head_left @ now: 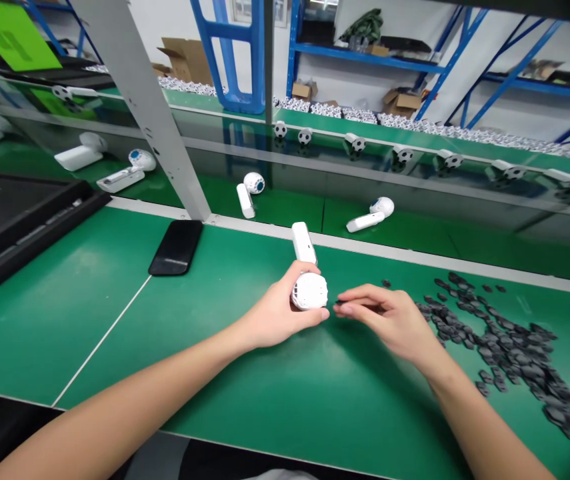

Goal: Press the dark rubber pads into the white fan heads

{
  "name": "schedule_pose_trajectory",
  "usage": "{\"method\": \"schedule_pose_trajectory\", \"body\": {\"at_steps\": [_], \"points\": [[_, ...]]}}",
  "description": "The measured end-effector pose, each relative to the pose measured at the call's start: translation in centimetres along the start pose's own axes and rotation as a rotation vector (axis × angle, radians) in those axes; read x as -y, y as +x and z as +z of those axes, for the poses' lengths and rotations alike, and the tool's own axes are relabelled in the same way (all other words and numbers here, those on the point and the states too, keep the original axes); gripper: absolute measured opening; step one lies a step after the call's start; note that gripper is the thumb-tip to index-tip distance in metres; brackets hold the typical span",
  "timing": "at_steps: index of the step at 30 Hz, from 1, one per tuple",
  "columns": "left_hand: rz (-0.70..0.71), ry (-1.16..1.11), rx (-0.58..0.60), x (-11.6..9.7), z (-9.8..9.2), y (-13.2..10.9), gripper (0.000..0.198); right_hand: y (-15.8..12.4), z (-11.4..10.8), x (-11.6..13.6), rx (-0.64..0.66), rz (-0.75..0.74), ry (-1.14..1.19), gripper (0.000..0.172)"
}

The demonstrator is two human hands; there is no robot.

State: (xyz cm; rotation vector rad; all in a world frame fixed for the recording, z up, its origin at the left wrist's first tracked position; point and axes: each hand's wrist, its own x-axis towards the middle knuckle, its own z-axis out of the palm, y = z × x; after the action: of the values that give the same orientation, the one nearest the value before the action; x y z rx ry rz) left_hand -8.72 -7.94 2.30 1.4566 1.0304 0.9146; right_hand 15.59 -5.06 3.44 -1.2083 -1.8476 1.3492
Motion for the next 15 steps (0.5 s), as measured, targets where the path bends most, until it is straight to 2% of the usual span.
{"method": "schedule_pose_trajectory", "body": {"at_steps": [3,6,15], "points": [[0.083,0.234,-0.01,0.5,0.4,-0.3,0.049,-0.2,1.3,0.0,-0.023,0.006,0.147,0.023],[0.181,0.373,-0.02,1.1,0.9,-0.6,0.049,-0.2,2.2,-0.1,-0.004,0.027,0.224,0.025],[0.165,0.43,-0.001,1.0,1.1,-0.9,0.048,0.0,1.9,0.1,0.133,0.151,0.259,0.029]]}}
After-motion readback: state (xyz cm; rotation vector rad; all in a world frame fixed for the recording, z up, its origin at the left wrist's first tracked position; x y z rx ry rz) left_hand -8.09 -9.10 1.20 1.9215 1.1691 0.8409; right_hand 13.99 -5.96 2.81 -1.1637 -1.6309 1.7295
